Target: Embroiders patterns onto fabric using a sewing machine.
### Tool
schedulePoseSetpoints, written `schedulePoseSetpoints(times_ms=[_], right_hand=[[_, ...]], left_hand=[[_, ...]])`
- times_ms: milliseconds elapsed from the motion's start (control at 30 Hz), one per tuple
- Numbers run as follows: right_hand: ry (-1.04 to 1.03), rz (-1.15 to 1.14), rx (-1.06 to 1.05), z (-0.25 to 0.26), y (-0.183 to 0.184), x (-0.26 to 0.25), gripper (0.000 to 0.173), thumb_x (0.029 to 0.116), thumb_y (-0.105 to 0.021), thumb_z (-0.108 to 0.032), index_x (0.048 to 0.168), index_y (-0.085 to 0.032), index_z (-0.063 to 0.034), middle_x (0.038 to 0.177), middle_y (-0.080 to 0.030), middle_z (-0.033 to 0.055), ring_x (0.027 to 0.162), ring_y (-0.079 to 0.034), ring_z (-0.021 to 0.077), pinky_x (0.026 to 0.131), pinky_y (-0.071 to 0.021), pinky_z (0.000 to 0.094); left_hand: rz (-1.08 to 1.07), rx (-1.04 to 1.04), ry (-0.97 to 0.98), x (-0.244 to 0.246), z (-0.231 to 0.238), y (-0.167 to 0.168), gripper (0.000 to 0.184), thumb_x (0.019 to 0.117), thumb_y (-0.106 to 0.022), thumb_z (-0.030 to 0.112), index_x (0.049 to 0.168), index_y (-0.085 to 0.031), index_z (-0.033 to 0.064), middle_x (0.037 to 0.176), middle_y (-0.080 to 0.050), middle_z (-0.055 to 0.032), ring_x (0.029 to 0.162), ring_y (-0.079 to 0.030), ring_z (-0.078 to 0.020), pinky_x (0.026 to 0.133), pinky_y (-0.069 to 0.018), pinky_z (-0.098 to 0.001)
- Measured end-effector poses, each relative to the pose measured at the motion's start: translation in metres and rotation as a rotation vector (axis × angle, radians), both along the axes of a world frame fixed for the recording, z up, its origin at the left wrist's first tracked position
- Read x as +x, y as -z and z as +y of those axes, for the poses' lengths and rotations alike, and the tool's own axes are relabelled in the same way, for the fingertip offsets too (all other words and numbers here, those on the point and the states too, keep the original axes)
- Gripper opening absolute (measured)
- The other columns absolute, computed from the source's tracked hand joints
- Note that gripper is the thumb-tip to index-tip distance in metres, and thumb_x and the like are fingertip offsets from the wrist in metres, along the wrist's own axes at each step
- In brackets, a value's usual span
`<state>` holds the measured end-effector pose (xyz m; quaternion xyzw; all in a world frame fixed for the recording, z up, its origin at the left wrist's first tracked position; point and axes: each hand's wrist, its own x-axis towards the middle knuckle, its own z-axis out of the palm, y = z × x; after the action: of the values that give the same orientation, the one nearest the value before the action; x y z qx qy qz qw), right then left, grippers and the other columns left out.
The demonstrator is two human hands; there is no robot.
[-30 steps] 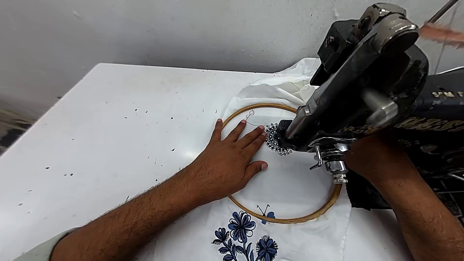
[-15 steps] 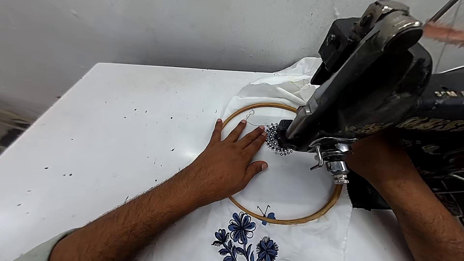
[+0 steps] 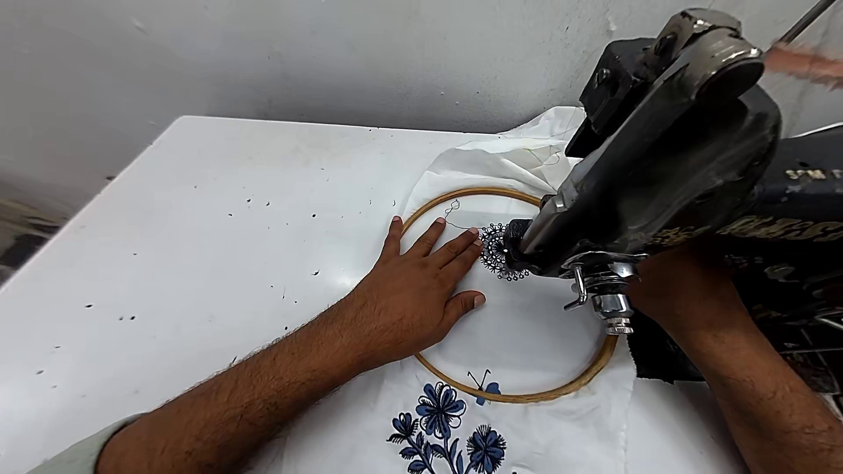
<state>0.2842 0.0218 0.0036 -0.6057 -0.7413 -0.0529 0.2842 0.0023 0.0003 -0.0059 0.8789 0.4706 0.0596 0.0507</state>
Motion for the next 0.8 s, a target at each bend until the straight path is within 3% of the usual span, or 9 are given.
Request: schedulePoseSetpoints(times_ms=[200,367,800], right_hand=[[0.042,-0.036,-0.049,-0.0009,-0.0014,0.001,0.031,0.0945,-0.065,-0.027,0.092,-0.065,0.0039,0.09,-0.064,0.0268,0.087,-0.065,0.0452,0.069,-0.0459,0.0642],[0.013,-0.036,-0.015,-0.0006,-0.0004,0.0005,0.034,0.0941,-0.065,-0.029,0.096,-0.065,0.0049,0.094,-0.065,0.0285,0.092,-0.065,0.0462,0.073,-0.0467,0.0644],[0.01,-0.023,-0.035,0.0,-0.0019,0.0009,0.033,0.0943,-0.063,-0.029,0.089,-0.063,0.0043,0.086,-0.063,0.0261,0.083,-0.063,0.0424,0.067,-0.0442,0.0606]], left_hand=[[0.009,-0.005,0.004,0.0024,-0.0027,0.0,0.066,0.1078,-0.024,0.056,0.16,-0.04,0.0193,0.167,-0.034,0.005,0.157,-0.025,-0.0292,0.117,-0.0102,-0.077],[0.003,0.001,-0.003,0.0008,0.0001,0.0001,0.067,0.1073,-0.025,0.058,0.16,-0.041,0.0196,0.166,-0.035,0.0044,0.156,-0.026,-0.0297,0.117,-0.0106,-0.0773],[0.012,0.001,0.003,0.002,-0.001,0.0004,0.067,0.1077,-0.023,0.057,0.16,-0.039,0.0188,0.167,-0.034,0.0037,0.156,-0.025,-0.0301,0.117,-0.0099,-0.0772]])
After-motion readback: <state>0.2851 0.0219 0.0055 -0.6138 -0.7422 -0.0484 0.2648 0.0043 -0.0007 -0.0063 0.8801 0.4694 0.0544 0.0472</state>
